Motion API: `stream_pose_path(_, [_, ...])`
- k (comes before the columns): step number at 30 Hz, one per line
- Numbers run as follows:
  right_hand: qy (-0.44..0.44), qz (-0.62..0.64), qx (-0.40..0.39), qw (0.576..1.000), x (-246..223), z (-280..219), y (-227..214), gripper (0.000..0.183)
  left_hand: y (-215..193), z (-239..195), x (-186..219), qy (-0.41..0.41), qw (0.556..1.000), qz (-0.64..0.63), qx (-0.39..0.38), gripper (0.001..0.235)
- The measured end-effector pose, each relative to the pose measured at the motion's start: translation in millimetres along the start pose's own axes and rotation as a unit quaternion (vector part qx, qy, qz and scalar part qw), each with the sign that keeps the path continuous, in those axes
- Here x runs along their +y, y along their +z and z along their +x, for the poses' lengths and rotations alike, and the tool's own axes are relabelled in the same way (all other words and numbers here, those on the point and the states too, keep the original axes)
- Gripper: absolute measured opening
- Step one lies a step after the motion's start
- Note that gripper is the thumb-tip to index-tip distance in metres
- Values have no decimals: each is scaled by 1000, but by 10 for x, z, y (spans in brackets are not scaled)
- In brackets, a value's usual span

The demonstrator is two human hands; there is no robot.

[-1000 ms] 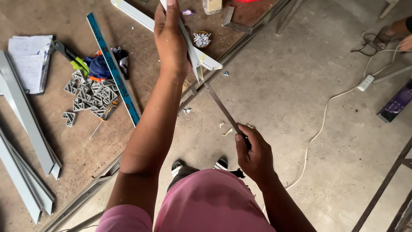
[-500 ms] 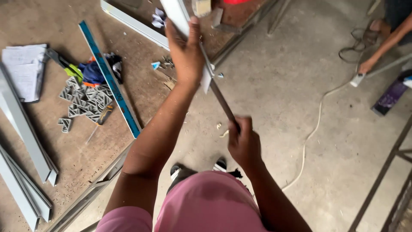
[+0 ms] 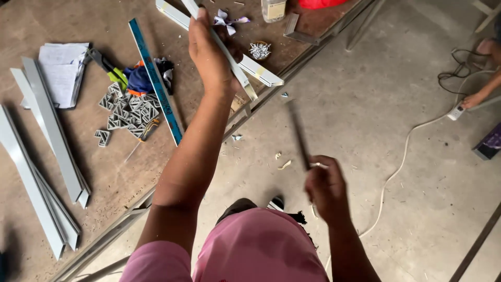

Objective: Filing and cleaning the edges of aluminum profiles on a workbench in a fabrication shop

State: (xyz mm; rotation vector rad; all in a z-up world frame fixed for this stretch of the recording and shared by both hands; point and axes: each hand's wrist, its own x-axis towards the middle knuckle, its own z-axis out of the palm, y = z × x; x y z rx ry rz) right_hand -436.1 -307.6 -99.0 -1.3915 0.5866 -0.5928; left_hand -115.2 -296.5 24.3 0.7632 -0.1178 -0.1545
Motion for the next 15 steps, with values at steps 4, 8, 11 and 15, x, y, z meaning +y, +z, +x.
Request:
stream_pose_path(4, [-72,-67,-161,982,-348,-62,443,57,-5,-142,246,-25,998,-60,12,26])
stream_pose_path(8, [-38,31,-166,985,-332,-71,726,54,-132,-175,543,-24,995,-99,-4,25])
stream_pose_path(11, [-16,48,-168,984,-336,-130,981,54,-304,-176,778,-9,994,-108,-31,23])
stream_pose_path(15, [-33,73,-198,977,-277,-237,1338,52,-597,-107,1064,44,994,-98,-25,22])
